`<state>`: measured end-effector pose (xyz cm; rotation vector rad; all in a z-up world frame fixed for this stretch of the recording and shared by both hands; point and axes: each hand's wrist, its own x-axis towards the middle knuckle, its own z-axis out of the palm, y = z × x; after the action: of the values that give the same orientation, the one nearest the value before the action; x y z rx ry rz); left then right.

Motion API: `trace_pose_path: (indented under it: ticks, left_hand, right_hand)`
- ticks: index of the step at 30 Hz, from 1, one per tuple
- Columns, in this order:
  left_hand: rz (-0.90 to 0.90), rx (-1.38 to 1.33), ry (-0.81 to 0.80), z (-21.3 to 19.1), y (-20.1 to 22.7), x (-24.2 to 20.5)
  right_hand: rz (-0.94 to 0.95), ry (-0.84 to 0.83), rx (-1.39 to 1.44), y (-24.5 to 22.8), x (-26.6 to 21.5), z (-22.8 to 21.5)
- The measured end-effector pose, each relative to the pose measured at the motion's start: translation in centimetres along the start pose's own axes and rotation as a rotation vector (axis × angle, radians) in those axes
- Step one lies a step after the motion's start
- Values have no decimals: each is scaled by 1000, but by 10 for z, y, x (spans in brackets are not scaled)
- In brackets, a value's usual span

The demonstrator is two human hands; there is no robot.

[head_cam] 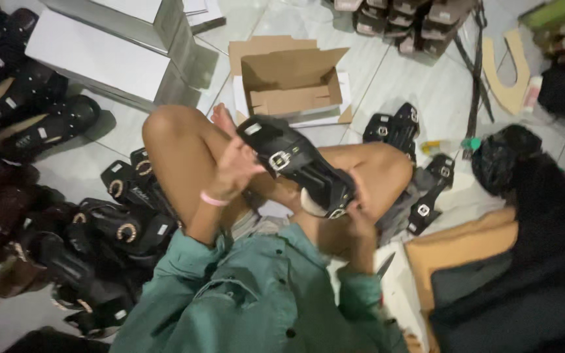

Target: The person sits on the floor and cleans a black sandal using a cloth. They wipe the sole and upper parts of the shoe, then place it into a cardboard box. The person repeats the process with a second sandal, wiping it thoroughly before placing it in the box.

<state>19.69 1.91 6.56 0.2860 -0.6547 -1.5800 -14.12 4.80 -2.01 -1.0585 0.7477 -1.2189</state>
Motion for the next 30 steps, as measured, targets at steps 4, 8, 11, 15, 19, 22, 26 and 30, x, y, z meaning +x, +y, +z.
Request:
trace_pose_path:
  ticks: [4, 8, 11, 15, 19, 22, 26, 30]
  left_hand:
    - [82, 211, 64, 21, 44, -5]
    - [193, 182, -9, 38, 58, 10]
    - [263, 218, 0, 43, 62, 13]
    - [301, 259, -5, 48, 64, 16]
    - [286, 297, 37, 47, 60, 17]
    - [261, 244, 52, 41, 53, 18]
    - [242, 279, 101, 30, 45, 18]
    - [101, 186, 258, 42, 41, 18]
  right_hand:
    - [-44, -74, -470, -50, 33, -37]
    - [-218, -222, -437, -114, 49, 8]
    - [-426, -377, -537, -148, 70, 30]
    - [-457, -404, -527, -162, 82, 37]
    - [-460, -391, -518, -161, 85, 31]
    - [-456, -287, -534, -151, 80, 28]
    - [-225, -161, -401, -144, 70, 24]
    - [-105, 1, -439, -144, 81, 33]
